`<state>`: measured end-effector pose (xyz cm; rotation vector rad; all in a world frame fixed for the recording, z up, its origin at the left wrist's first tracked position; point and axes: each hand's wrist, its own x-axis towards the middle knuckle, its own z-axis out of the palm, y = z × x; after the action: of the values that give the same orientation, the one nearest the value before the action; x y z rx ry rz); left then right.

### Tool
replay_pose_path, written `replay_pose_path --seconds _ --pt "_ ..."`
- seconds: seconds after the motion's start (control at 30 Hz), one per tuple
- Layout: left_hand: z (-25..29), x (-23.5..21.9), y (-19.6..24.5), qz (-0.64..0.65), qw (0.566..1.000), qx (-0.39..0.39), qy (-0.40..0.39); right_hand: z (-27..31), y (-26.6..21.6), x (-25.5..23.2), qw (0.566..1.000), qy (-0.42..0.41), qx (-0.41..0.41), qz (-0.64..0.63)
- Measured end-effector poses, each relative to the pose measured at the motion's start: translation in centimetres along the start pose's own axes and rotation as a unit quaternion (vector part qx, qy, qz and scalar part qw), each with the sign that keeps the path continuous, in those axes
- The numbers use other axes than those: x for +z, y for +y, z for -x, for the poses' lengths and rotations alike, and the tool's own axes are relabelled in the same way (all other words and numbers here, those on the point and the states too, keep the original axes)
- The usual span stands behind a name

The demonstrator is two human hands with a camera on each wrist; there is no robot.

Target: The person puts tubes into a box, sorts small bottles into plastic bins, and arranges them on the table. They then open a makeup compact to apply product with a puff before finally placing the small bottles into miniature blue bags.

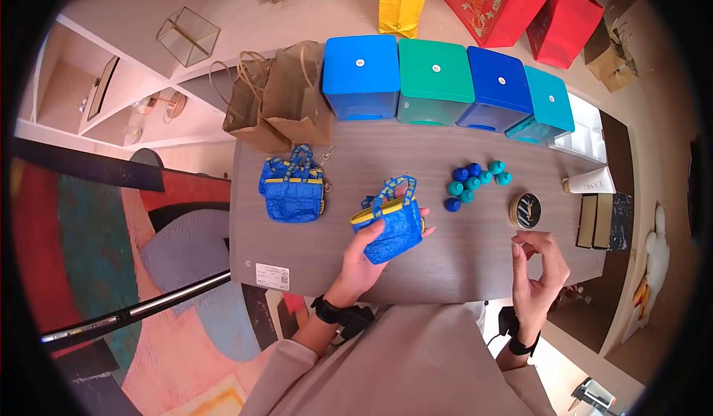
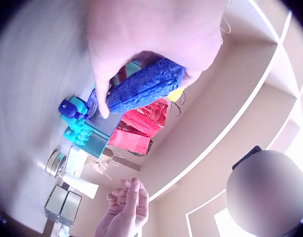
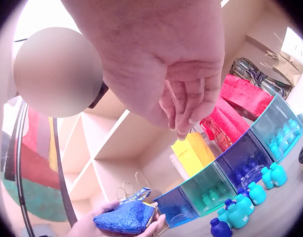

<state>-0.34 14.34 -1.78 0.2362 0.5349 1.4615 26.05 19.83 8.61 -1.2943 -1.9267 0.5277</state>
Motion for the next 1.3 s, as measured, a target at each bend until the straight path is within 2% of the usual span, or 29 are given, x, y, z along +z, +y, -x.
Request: replay_pose_path --seconds 0.07,0.13,0.17,0.23,0.27,0.3,0.33,0.37,0.4,0.43,0.47,0.5,0.57,0.6,0.63,0.7,0.73,0.77,0.83,0.9,0.93,1.0,1.03,1.1,1.13,1.17,1.23,1.27,1.3 --pt "0.3 -0.1 0.4 -0.003 1.000 -0.026 0.002 0.0 0.1 0.4 0.999 -0.028 -0.009 -0.012" --pt "1.0 0.5 0.6 -0.197 0.980 0.004 0.034 -0.2 -0.2 1.2 0.999 -0.040 -0.004 -0.023" --pt "1.0 0.3 0.8 -0.197 0.980 0.000 0.032 -0.3 -0.4 1.4 0.998 -0.054 -0.001 -0.034" --pt "0.6 -0.4 1.5 -0.290 0.954 -0.056 -0.044 -0.4 -0.6 1.9 0.995 -0.086 0.020 -0.042" --pt "0.7 0.2 2.6 -0.384 0.918 -0.078 -0.061 -0.7 -0.8 2.7 0.993 -0.101 -0.001 -0.063" --pt "0.4 -0.1 2.7 -0.384 0.918 -0.081 -0.064 -0.9 -1.0 3.2 0.990 -0.114 -0.022 -0.083" --pt "0.1 -0.4 2.7 -0.412 0.903 -0.049 -0.110 -1.0 -1.1 3.1 0.980 -0.171 -0.015 -0.103" --pt "0.0 -0.4 2.7 -0.438 0.886 -0.015 -0.155 -0.8 -1.0 3.4 0.980 -0.169 -0.013 -0.103" --pt "0.1 -0.3 2.7 -0.438 0.885 -0.017 -0.157 -0.4 -0.8 3.9 0.966 -0.219 0.003 -0.136" --pt "0.3 -0.1 2.6 -0.426 0.897 -0.019 -0.121 0.0 -0.7 4.4 0.948 -0.268 0.018 -0.170" --pt "0.4 0.1 2.6 -0.413 0.907 -0.020 -0.085 0.7 -0.7 4.6 0.933 -0.301 0.072 -0.182" --pt "0.2 0.0 2.5 -0.413 0.907 -0.021 -0.084 1.2 -0.6 4.9 0.933 -0.301 0.072 -0.183" --pt "-0.4 -0.4 2.3 -0.363 0.926 -0.008 -0.101 2.1 -0.1 5.7 0.904 -0.325 0.138 -0.242" --pt "-0.5 -0.6 2.2 -0.429 0.898 0.001 -0.094 3.0 0.6 6.2 0.899 -0.306 0.156 -0.271" --pt "-0.5 -0.8 1.7 -0.429 0.898 0.000 -0.092 3.0 0.7 6.0 0.899 -0.307 0.156 -0.271" --pt "-0.6 -1.5 0.5 -0.482 0.873 0.053 -0.051 2.9 0.9 5.7 0.900 -0.316 0.224 -0.199" --pt "-0.4 -1.8 -0.1 -0.514 0.856 0.057 -0.022 3.1 1.0 5.6 0.900 -0.315 0.225 -0.199" --pt "0.0 -2.0 -0.7 -0.514 0.856 0.056 -0.024 3.2 1.1 5.7 0.920 -0.282 0.202 -0.182" --pt "1.0 -2.4 -2.0 -0.588 0.785 0.184 0.073 3.4 1.2 5.8 0.939 -0.246 0.178 -0.164" --pt "2.7 -2.5 -2.4 -0.592 0.779 0.187 0.090 3.9 1.1 5.9 0.952 -0.221 0.157 -0.143" --pt "3.6 -2.2 -2.2 -0.631 0.752 0.172 0.081 3.9 0.9 6.0 0.952 -0.220 0.157 -0.143" --pt "4.9 -1.3 -2.1 -0.680 0.712 0.170 0.043 4.0 0.1 6.6 0.965 -0.201 0.084 -0.150" --pt "5.2 -0.4 -2.2 -0.681 0.711 0.170 0.046 3.9 -0.6 6.8 0.964 -0.203 0.083 -0.151" --pt "5.7 1.2 -2.6 -0.718 0.681 0.140 0.029 3.1 -2.7 6.8 0.954 -0.255 0.012 -0.159" --pt "5.7 1.2 -2.6 -0.717 0.682 0.145 0.014 2.8 -3.7 6.9 0.944 -0.295 -0.025 -0.148" --pt "5.8 0.9 -2.6 -0.718 0.681 0.144 0.014 2.8 -4.2 7.4 0.944 -0.294 -0.025 -0.149" --pt "5.7 -1.2 -3.2 -0.663 0.727 0.177 0.014 2.7 -5.3 8.6 0.909 -0.319 -0.188 -0.192" --pt "5.6 -2.1 -4.0 -0.480 0.867 0.118 0.065 2.4 -5.9 9.0 0.894 -0.338 -0.217 -0.199" --pt "6.1 -2.9 -3.8 -0.481 0.867 0.117 0.063 2.3 -6.2 9.2 0.895 -0.336 -0.216 -0.199"
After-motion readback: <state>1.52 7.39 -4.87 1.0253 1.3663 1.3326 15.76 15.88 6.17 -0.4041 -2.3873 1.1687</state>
